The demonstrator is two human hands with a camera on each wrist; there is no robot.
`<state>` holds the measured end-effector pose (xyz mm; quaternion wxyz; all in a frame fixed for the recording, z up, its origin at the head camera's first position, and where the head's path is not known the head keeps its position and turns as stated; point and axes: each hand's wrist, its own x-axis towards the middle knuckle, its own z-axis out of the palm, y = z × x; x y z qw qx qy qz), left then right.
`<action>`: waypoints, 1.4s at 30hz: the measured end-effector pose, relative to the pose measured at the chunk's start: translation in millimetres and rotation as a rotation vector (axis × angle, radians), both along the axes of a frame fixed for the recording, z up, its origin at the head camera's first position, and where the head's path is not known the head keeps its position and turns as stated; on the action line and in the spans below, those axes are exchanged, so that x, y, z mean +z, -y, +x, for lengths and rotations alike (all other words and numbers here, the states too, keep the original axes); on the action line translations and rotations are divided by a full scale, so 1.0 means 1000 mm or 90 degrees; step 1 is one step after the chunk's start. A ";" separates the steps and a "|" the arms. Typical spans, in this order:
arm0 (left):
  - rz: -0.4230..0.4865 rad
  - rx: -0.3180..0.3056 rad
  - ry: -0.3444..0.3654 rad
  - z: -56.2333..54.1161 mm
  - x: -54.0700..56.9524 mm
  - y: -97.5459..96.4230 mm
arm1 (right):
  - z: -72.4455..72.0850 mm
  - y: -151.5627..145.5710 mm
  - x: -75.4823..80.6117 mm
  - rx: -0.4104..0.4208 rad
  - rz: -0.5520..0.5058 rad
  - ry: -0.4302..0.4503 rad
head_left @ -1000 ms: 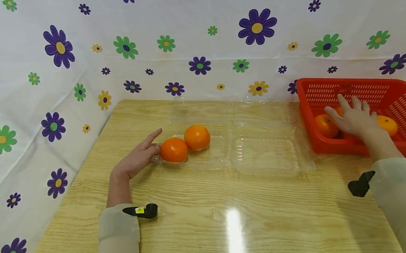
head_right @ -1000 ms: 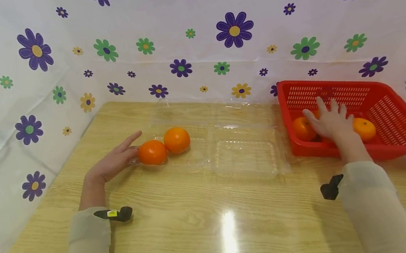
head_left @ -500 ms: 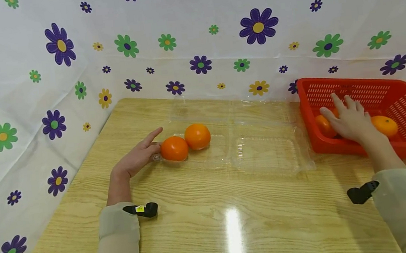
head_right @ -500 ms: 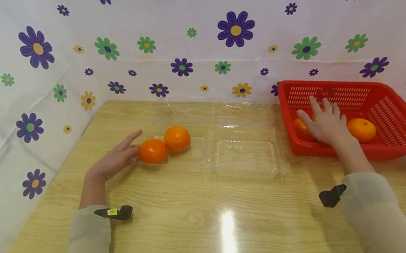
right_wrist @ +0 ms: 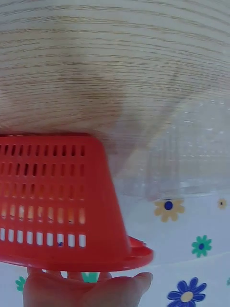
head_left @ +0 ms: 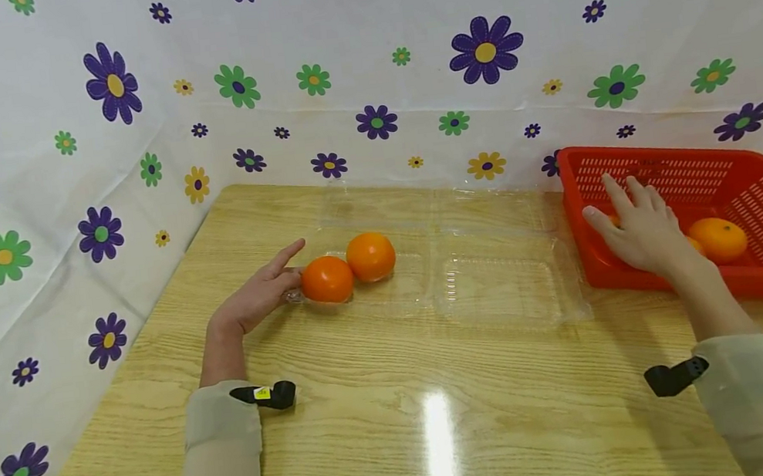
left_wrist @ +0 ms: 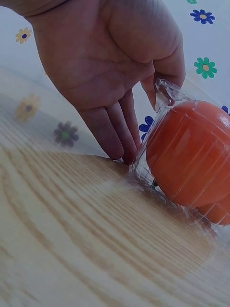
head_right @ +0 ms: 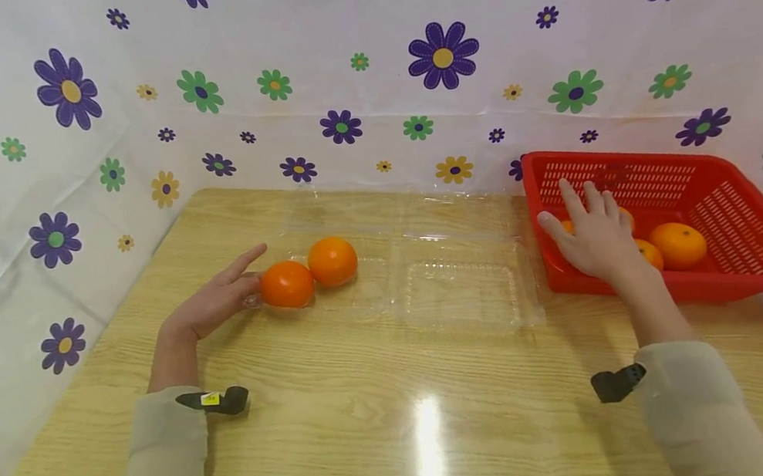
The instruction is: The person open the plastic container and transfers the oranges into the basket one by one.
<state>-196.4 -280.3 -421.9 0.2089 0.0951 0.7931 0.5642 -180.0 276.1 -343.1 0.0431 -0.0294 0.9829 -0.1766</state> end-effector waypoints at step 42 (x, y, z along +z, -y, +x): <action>-0.027 -0.009 0.002 -0.001 -0.003 0.002 | 0.050 0.084 -0.019 0.069 -0.193 -0.125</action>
